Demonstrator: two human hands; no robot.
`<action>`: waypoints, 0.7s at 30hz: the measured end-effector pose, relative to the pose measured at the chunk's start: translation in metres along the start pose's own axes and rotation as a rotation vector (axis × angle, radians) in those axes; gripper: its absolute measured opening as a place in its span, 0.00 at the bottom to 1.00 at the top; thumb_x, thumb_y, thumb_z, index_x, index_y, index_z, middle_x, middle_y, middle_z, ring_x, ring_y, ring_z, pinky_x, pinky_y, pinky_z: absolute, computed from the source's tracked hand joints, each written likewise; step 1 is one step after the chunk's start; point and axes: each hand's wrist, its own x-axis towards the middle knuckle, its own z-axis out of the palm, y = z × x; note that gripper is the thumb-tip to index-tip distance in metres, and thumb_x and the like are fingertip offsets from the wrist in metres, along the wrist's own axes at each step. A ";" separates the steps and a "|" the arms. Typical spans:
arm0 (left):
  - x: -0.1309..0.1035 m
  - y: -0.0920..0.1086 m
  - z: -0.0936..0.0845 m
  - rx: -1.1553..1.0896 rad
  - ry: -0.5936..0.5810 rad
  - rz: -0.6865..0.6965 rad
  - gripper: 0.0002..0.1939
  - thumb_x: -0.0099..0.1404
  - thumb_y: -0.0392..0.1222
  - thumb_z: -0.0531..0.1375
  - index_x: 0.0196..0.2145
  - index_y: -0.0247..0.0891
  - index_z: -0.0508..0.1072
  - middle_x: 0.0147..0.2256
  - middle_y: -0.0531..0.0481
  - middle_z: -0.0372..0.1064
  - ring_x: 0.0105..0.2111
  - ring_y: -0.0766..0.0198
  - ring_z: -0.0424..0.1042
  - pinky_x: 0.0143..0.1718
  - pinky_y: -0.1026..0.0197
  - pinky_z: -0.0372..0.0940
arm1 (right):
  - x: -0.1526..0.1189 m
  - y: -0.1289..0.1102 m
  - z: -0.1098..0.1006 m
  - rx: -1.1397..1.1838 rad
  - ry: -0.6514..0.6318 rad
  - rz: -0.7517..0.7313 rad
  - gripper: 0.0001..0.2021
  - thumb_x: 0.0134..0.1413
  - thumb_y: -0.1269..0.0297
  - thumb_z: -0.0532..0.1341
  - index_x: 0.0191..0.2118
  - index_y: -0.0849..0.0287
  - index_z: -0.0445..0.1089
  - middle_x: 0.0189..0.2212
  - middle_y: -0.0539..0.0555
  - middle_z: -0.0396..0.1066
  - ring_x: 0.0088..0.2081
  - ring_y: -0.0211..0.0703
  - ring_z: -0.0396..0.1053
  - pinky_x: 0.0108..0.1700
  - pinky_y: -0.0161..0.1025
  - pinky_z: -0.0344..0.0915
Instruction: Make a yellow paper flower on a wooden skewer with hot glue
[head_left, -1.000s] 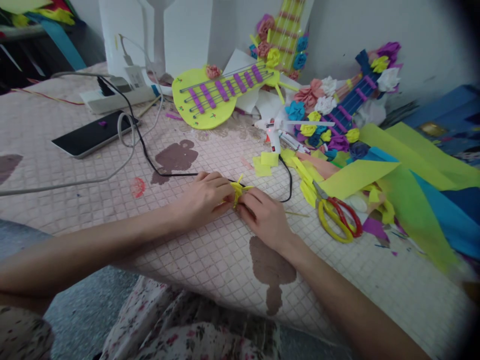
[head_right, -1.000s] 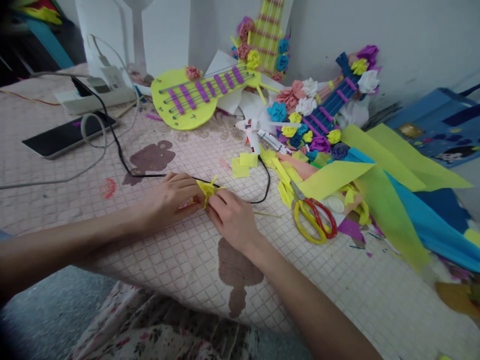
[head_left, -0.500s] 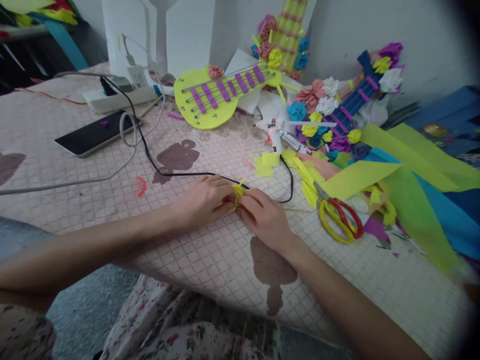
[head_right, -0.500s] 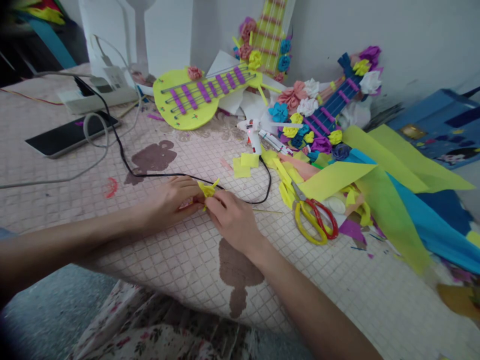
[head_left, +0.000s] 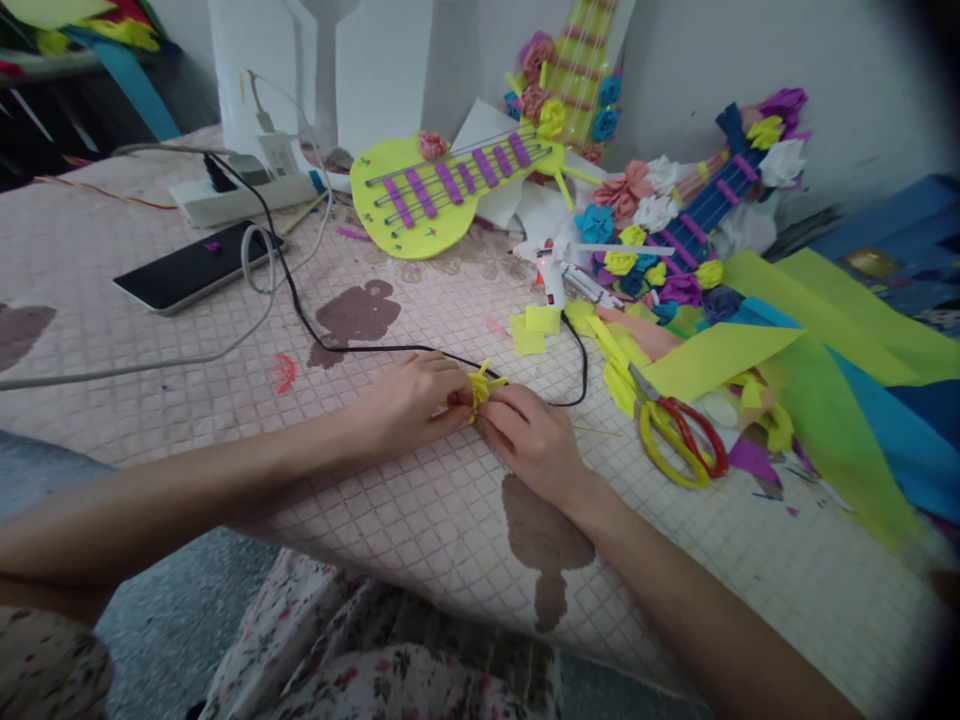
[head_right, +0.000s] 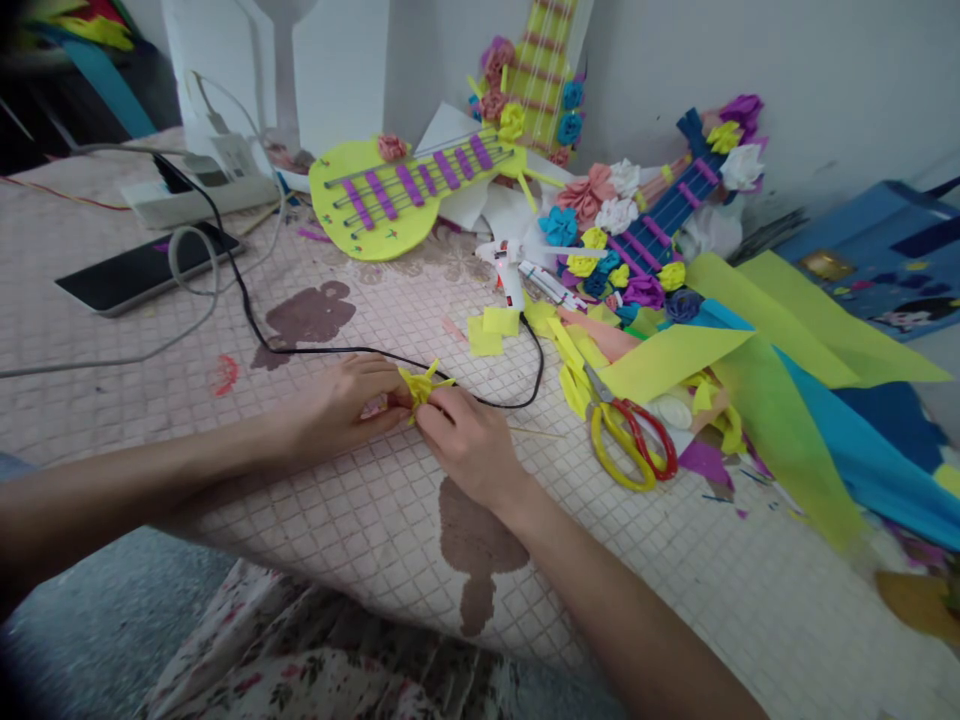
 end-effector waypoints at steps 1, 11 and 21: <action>0.000 0.000 0.001 -0.005 0.016 -0.004 0.04 0.62 0.35 0.56 0.31 0.34 0.68 0.29 0.50 0.68 0.31 0.65 0.66 0.36 0.61 0.60 | 0.000 0.000 0.000 0.005 -0.004 0.009 0.08 0.60 0.70 0.53 0.32 0.60 0.69 0.34 0.55 0.71 0.36 0.39 0.68 0.36 0.35 0.66; -0.001 0.000 0.006 -0.041 0.119 0.001 0.01 0.60 0.33 0.57 0.30 0.35 0.66 0.28 0.52 0.67 0.30 0.66 0.65 0.34 0.64 0.60 | -0.002 -0.001 0.002 0.102 0.007 0.094 0.06 0.60 0.69 0.54 0.38 0.59 0.68 0.35 0.55 0.70 0.38 0.40 0.68 0.37 0.35 0.67; -0.001 -0.001 0.005 -0.047 0.132 -0.001 0.01 0.61 0.34 0.57 0.31 0.35 0.66 0.28 0.52 0.67 0.30 0.66 0.65 0.33 0.64 0.60 | -0.002 -0.001 0.000 0.078 0.013 0.057 0.09 0.60 0.69 0.52 0.36 0.60 0.69 0.35 0.55 0.70 0.35 0.39 0.68 0.35 0.35 0.66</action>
